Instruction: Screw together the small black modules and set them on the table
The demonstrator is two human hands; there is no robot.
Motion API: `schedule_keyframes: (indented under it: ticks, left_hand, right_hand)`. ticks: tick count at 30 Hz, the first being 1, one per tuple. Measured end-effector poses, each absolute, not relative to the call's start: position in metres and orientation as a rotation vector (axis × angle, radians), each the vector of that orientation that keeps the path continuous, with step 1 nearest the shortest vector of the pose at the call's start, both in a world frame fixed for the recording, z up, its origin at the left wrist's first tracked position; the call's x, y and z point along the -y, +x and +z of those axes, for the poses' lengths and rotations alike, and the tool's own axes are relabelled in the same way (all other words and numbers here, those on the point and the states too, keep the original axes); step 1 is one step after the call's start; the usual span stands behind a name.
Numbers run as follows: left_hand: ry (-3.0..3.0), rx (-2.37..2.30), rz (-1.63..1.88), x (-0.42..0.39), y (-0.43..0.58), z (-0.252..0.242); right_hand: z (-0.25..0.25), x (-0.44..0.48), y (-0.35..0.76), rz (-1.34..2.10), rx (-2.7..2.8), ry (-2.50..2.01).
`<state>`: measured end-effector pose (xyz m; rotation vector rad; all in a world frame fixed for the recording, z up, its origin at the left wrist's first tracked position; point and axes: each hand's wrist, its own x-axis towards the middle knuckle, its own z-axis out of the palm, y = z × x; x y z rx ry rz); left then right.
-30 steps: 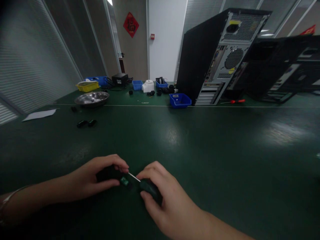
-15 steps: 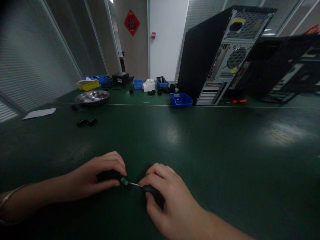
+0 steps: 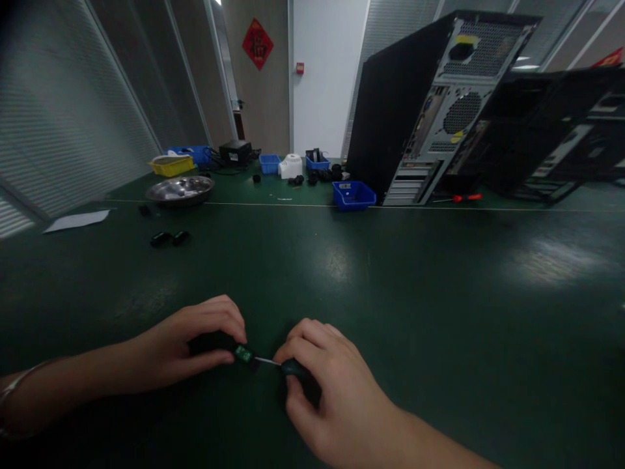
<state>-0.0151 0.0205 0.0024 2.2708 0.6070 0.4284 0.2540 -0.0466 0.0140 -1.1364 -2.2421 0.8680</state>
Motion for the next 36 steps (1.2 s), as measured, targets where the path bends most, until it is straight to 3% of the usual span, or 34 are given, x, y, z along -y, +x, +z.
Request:
schedule_keyframes:
  ticks: [36]
  left_hand:
    - [2.277,-0.598,0.439,-0.0211,-0.0122,0.0047]
  right_hand:
    - [0.0099,0.0453,0.2550,0.888,2.208,-1.099]
